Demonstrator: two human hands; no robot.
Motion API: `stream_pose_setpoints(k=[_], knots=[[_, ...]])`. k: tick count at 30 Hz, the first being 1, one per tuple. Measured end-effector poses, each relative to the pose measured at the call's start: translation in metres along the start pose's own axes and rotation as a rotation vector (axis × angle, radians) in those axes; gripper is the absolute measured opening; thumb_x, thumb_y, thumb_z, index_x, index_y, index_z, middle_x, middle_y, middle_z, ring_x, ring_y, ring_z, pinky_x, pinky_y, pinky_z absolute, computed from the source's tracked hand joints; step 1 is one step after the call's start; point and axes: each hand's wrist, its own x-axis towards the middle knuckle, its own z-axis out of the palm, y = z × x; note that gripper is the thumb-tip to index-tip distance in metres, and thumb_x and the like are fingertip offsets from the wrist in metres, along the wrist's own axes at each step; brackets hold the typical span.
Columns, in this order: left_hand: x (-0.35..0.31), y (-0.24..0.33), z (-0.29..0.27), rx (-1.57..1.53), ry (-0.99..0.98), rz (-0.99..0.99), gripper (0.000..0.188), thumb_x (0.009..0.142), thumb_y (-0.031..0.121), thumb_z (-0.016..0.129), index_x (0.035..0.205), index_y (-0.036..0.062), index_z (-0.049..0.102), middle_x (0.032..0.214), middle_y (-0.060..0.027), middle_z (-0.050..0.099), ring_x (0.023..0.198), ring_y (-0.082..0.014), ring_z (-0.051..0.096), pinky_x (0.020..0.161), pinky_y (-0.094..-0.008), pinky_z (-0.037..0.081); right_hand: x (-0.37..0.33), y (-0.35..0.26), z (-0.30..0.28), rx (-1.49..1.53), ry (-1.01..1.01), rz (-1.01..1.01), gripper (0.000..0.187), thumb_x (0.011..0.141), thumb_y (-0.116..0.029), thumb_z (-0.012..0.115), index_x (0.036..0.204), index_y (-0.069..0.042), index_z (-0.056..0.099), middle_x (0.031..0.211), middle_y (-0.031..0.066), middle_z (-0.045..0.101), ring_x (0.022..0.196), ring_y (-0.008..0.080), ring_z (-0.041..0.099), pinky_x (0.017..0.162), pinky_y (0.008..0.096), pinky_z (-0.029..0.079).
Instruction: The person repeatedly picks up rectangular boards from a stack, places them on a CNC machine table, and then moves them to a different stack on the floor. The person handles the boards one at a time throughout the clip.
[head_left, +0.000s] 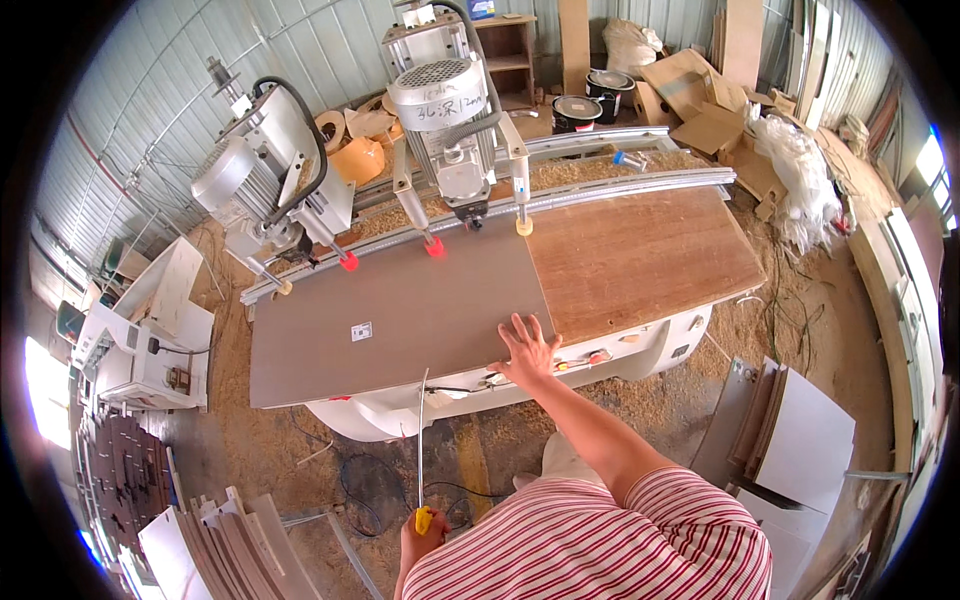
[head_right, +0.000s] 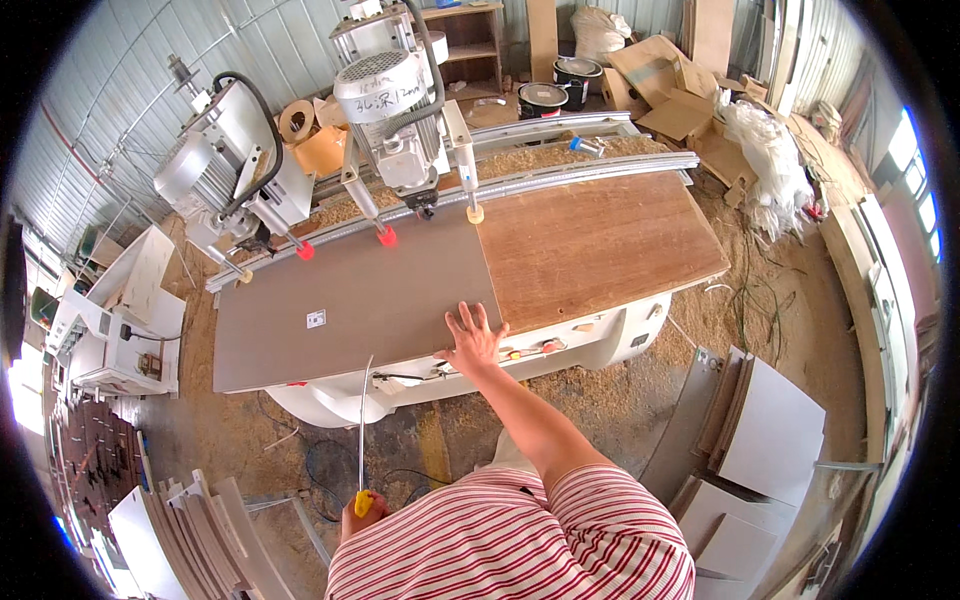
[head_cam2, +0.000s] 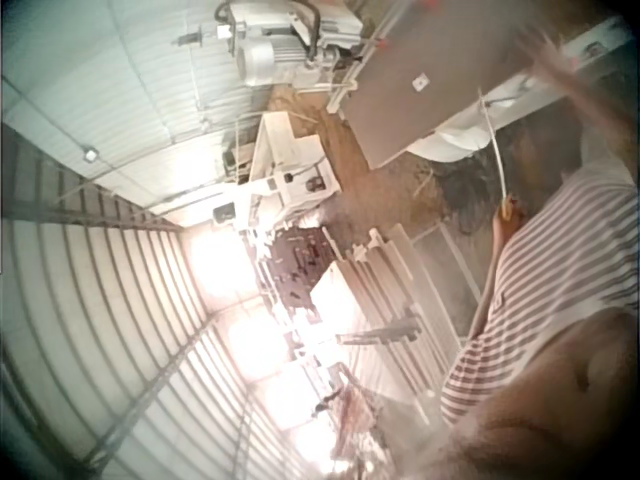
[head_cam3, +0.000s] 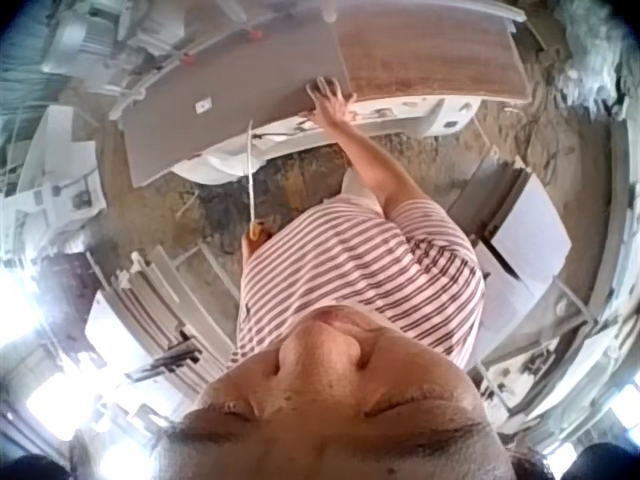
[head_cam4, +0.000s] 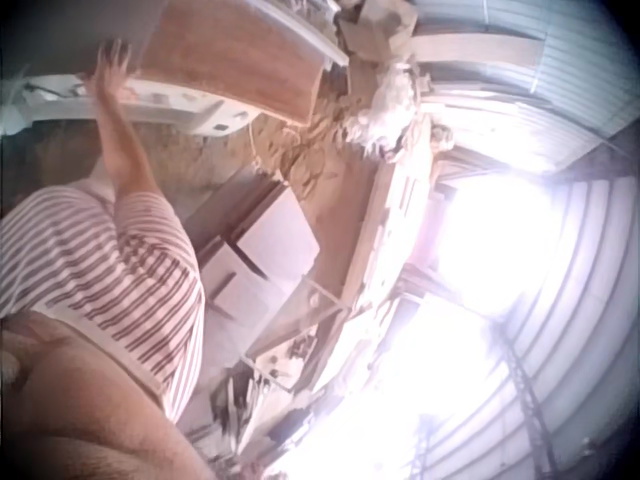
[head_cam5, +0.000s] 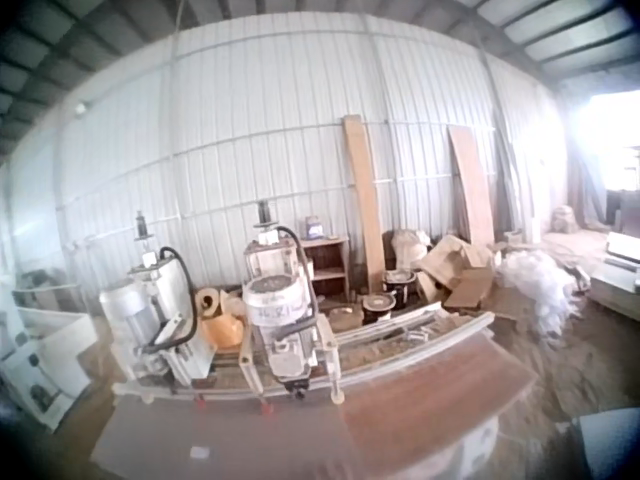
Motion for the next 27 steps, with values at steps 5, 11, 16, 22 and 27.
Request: stream_pose_setpoints(k=[5,11,16,22,27], knots=[[-0.003,0.007,0.003,0.073,-0.034,0.032,0.008,0.092,0.012,0.059,0.090,0.0041,0.057,0.066,-0.0026,0.060,0.054,-0.0080,0.051,0.049,-0.0244,0.040,0.002,0.000,-0.003,-0.019,-0.041,-0.013,0.088,0.077,-0.063,0.069,0.150,-0.030,0.032,0.161,-0.0030,0.016,0.148,0.0252,0.013,0.106,0.0760,0.019],[-0.010,0.021,0.018,0.032,0.000,0.061,0.009,0.092,0.012,0.058,0.088,0.0047,0.056,0.065,-0.0011,0.058,0.054,-0.0076,0.050,0.049,-0.0241,0.039,0.002,0.008,0.006,0.013,0.005,-0.065,0.077,0.084,-0.057,0.064,0.148,-0.025,0.035,0.160,0.0014,0.018,0.148,0.0270,0.015,0.108,0.0753,0.015],[0.003,-0.023,0.016,-0.717,-0.133,-0.142,0.007,0.092,0.011,0.058,0.088,0.0057,0.057,0.066,-0.0007,0.058,0.056,-0.0072,0.051,0.050,-0.0226,0.040,-0.030,0.039,0.024,0.158,0.233,-0.414,0.060,0.088,-0.038,0.065,0.140,-0.015,0.047,0.151,0.0076,0.034,0.142,0.0274,0.027,0.111,0.0663,0.019],[0.000,-0.001,0.002,-0.415,0.114,-0.060,0.009,0.091,0.005,0.054,0.085,0.0064,0.059,0.069,-0.0018,0.057,0.052,-0.0077,0.049,0.047,-0.0225,0.037,-0.096,0.117,0.076,0.487,-0.127,-0.399,0.025,0.088,-0.029,0.063,0.104,-0.011,0.064,0.107,0.0126,0.065,0.095,0.0324,0.063,0.076,0.0459,0.051],[-0.018,0.025,0.005,-0.138,-0.276,-0.031,0.010,0.094,0.011,0.062,0.085,0.0077,0.059,0.070,0.0004,0.056,0.054,-0.0081,0.049,0.048,-0.0233,0.039,-0.116,0.141,0.051,0.362,-0.250,-0.259,0.027,0.091,-0.032,0.059,0.085,-0.006,0.065,0.080,0.0174,0.067,0.075,0.0377,0.066,0.067,0.0468,0.053]])
